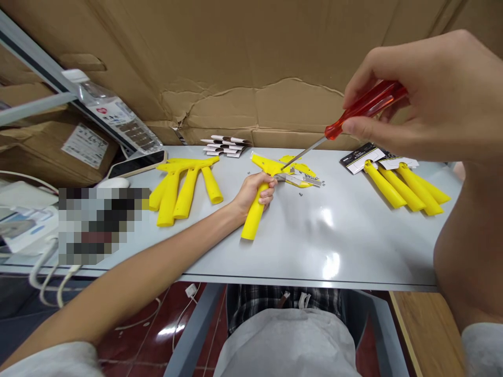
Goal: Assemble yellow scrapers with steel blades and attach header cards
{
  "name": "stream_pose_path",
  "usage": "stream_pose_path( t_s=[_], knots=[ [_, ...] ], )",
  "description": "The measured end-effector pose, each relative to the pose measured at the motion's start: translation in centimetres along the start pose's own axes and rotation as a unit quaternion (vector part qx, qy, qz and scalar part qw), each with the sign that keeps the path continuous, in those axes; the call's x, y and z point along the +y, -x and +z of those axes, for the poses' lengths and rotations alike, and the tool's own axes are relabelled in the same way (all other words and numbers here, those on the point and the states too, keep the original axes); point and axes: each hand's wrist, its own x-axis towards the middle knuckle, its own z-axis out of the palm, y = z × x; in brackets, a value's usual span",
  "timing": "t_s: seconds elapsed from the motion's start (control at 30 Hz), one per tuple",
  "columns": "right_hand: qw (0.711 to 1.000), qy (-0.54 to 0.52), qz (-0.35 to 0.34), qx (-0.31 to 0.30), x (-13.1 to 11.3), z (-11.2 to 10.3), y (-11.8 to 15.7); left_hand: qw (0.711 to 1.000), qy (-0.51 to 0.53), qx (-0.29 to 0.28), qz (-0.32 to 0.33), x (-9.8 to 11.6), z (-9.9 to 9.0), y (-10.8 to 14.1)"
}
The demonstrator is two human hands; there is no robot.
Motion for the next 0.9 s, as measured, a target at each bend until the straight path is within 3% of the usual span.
stream_pose_path(
  t_s=[0.17,0.4,0.63,0.9],
  knots=[
    [0.999,-0.036,-0.003,-0.009,0.7,-0.2,0.4,1.0,0.005,-0.006,0.004,-0.1,-0.2,-0.2],
    [1.0,0.012,0.015,0.024,-0.8,0.2,0.1,1.0,0.02,-0.007,-0.003,0.1,0.0,0.0],
    [0.999,-0.035,-0.001,0.0,0.6,0.0,0.4,1.0,0.027,0.002,0.002,0.1,0.4,0.3],
    [0.999,0.025,0.012,0.025,-0.6,0.2,-0.1,0.999,0.033,0.007,-0.009,0.2,0.5,0.4]
  ],
)
